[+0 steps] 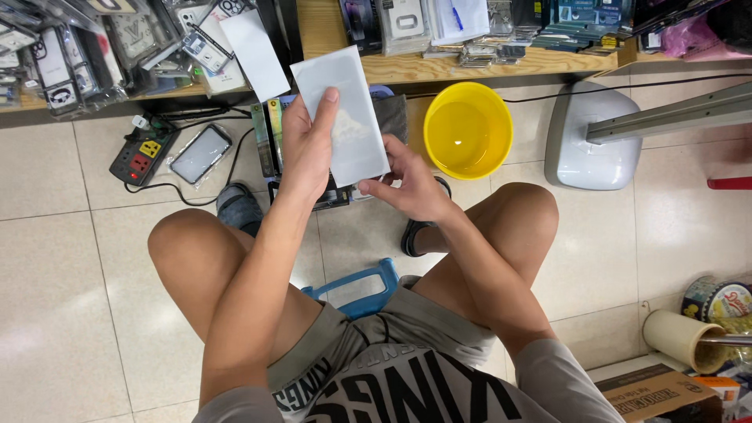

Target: The person sorts various phone screen protectors by picking them up from a pile, removing them from a black sleeve, and then stacking them together on a work surface.

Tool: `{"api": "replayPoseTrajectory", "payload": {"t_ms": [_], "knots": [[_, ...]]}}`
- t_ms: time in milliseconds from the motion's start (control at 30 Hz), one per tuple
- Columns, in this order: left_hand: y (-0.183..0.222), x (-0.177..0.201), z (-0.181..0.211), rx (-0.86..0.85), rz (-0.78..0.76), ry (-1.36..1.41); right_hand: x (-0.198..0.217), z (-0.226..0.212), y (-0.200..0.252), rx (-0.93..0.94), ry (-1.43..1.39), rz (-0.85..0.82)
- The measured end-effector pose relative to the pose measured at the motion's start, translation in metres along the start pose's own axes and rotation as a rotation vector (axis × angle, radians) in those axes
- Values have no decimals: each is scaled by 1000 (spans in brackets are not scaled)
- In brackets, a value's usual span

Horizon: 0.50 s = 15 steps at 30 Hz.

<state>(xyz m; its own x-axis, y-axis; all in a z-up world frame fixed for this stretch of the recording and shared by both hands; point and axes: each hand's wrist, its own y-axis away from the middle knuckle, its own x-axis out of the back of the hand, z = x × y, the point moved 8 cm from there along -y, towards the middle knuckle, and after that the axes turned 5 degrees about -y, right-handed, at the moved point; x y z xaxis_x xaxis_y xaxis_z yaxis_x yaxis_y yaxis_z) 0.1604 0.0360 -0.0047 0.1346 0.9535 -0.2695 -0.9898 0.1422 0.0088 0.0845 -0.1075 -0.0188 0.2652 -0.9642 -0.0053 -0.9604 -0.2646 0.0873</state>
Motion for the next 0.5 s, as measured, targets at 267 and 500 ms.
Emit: {"api": "replayPoseTrajectory", "payload": {"t_ms": [267, 500], "knots": [[-1, -31, 14, 11, 5, 58, 13, -10, 6, 143, 41, 179], [-4, -40, -12, -15, -70, 28, 41, 10, 3, 203, 120, 335]]}}
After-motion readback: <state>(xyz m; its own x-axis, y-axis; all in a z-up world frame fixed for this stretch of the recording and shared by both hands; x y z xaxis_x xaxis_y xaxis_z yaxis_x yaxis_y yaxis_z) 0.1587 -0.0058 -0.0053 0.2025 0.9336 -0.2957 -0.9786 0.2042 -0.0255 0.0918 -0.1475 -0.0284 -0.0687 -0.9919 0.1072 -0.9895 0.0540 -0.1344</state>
